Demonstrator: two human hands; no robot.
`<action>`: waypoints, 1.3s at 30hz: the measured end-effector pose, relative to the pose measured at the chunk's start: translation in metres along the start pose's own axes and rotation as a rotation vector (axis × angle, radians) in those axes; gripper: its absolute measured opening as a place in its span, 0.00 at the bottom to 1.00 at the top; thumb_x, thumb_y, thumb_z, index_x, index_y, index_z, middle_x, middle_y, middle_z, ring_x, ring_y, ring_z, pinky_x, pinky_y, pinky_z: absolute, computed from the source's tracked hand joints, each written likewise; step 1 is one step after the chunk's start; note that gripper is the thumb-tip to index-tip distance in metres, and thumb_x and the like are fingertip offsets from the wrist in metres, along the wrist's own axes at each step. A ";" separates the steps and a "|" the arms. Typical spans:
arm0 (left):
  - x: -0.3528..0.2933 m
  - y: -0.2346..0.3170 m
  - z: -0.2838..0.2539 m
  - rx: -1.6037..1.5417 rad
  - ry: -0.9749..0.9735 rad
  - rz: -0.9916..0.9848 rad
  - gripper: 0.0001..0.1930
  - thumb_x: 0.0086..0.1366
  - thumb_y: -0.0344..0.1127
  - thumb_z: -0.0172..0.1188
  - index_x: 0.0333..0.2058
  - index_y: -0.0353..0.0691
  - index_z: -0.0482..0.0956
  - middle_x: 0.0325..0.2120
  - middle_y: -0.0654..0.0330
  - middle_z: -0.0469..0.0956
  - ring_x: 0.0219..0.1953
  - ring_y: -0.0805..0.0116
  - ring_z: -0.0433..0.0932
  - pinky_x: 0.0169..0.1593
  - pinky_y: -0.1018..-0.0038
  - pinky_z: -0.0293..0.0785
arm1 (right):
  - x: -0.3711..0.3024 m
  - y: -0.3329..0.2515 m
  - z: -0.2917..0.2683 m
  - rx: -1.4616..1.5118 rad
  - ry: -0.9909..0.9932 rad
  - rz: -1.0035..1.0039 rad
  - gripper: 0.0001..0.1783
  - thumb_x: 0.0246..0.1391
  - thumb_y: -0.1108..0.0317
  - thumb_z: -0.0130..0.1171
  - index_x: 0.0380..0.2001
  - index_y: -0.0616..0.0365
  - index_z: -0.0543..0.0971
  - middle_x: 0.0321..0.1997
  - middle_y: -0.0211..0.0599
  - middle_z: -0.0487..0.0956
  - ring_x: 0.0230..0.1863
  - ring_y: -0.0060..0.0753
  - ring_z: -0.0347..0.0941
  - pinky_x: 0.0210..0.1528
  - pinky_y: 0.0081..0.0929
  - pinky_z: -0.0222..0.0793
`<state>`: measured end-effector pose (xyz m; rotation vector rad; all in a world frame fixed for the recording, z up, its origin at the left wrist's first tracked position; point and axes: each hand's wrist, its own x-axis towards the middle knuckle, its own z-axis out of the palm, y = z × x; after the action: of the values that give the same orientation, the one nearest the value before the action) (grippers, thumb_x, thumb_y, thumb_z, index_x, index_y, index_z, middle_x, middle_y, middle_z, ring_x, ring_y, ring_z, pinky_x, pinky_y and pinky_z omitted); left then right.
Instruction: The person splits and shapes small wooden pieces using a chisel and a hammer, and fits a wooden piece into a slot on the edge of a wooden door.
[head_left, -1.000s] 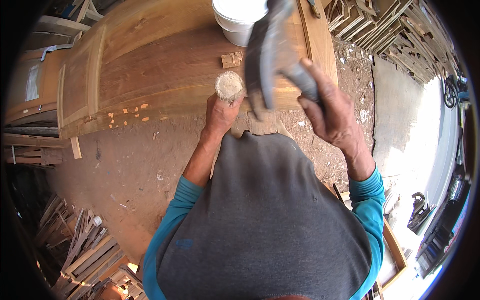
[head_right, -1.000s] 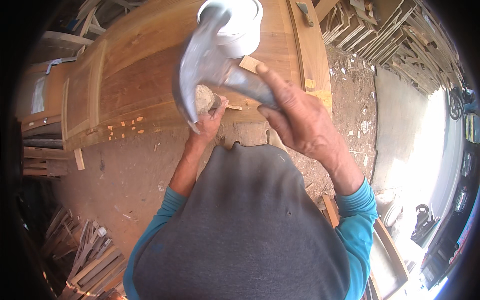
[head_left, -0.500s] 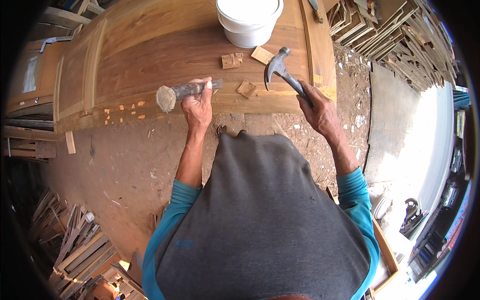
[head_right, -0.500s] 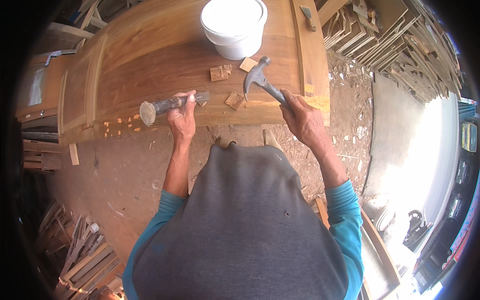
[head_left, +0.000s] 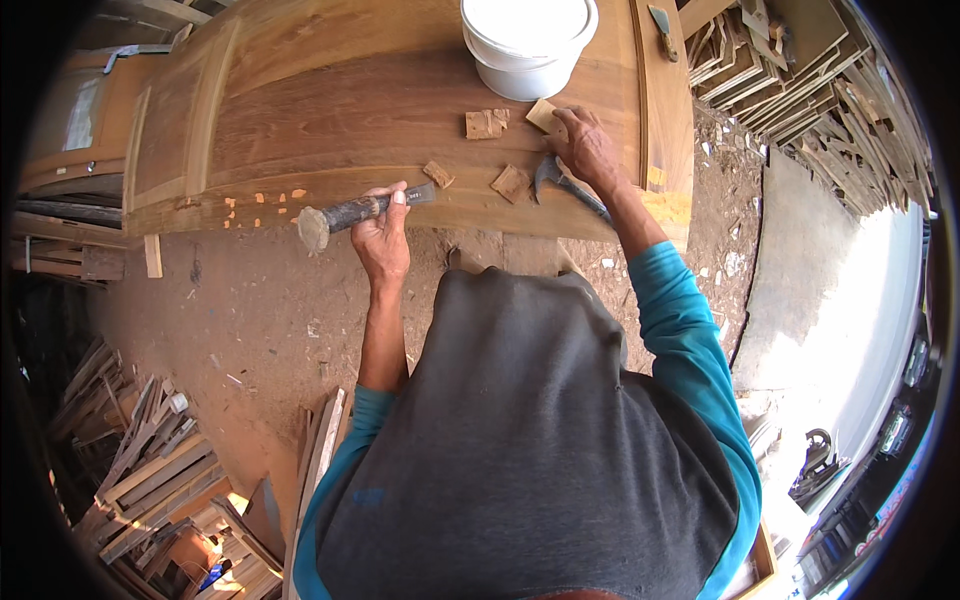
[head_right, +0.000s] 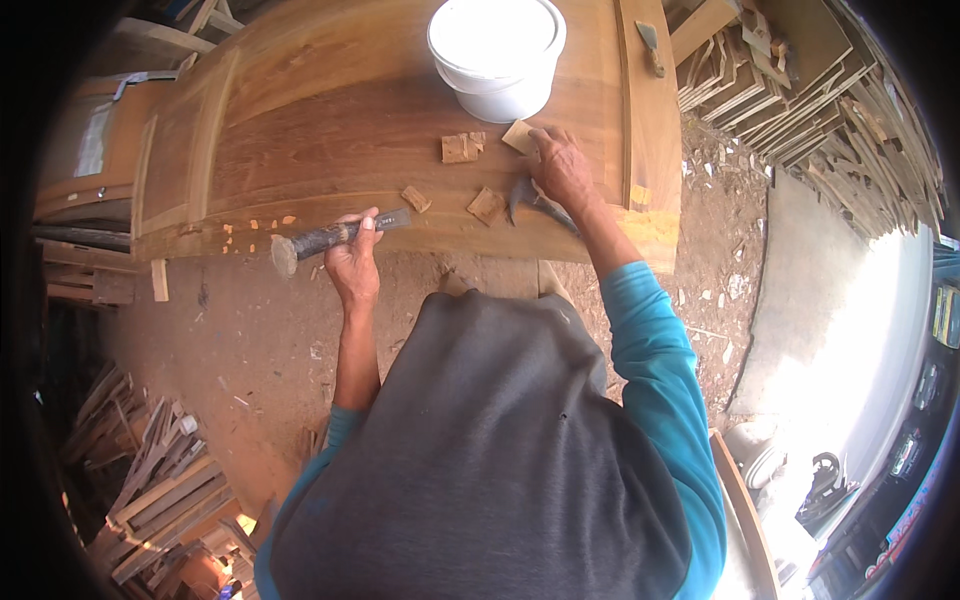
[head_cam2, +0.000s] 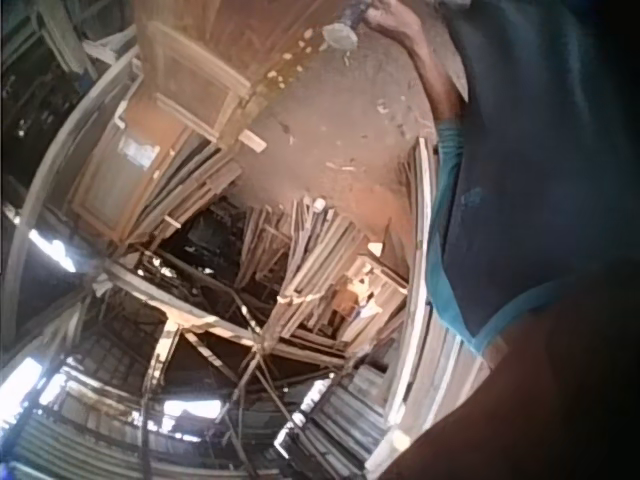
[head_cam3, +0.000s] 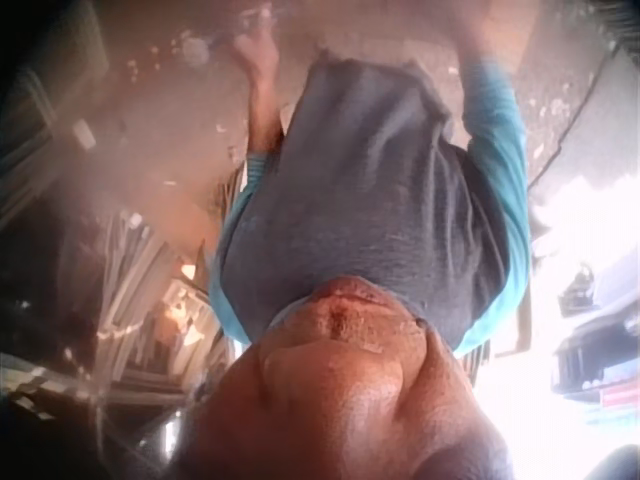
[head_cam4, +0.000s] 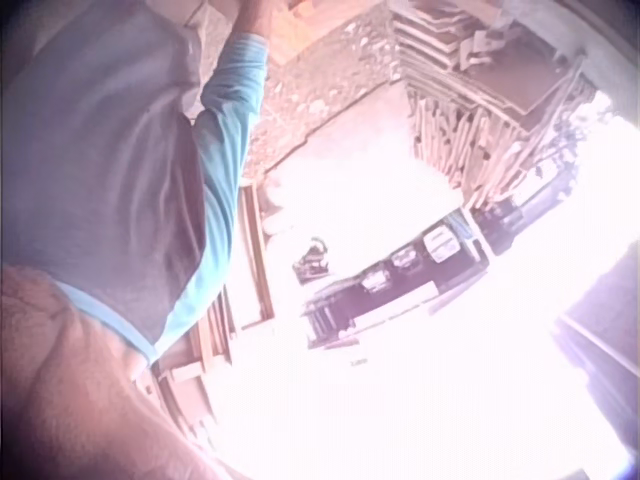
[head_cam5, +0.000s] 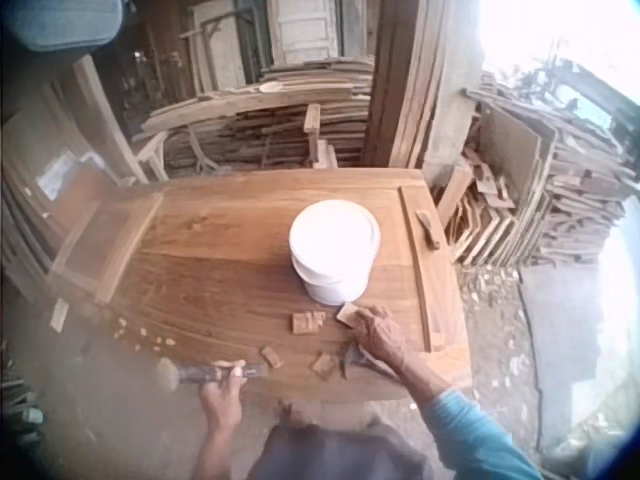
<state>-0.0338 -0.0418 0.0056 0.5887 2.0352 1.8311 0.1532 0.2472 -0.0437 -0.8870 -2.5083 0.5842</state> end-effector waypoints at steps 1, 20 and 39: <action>-0.003 0.001 0.000 0.003 -0.024 -0.011 0.11 0.74 0.32 0.61 0.47 0.30 0.78 0.47 0.52 0.84 0.48 0.67 0.83 0.50 0.70 0.85 | 0.008 0.000 0.006 -0.057 -0.034 -0.008 0.18 0.54 0.62 0.70 0.45 0.58 0.82 0.48 0.47 0.81 0.51 0.54 0.77 0.57 0.45 0.73; -0.059 0.020 0.018 0.003 0.236 0.047 0.07 0.74 0.31 0.59 0.37 0.35 0.74 0.30 0.61 0.78 0.36 0.72 0.80 0.40 0.77 0.77 | -0.003 0.006 -0.048 0.564 -0.127 0.254 0.16 0.67 0.61 0.57 0.43 0.63 0.84 0.32 0.54 0.84 0.34 0.51 0.83 0.40 0.44 0.75; -0.203 0.060 0.165 -0.054 -0.189 -0.360 0.13 0.67 0.34 0.69 0.44 0.39 0.75 0.29 0.68 0.75 0.23 0.84 0.67 0.23 0.84 0.60 | -0.198 0.005 -0.153 0.551 -0.141 -0.413 0.25 0.55 0.72 0.66 0.57 0.61 0.78 0.62 0.51 0.72 0.66 0.55 0.69 0.66 0.42 0.71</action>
<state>0.2294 -0.0009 0.0424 0.3381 1.8222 1.5520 0.3744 0.1575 0.0325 -0.1263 -2.3499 1.1375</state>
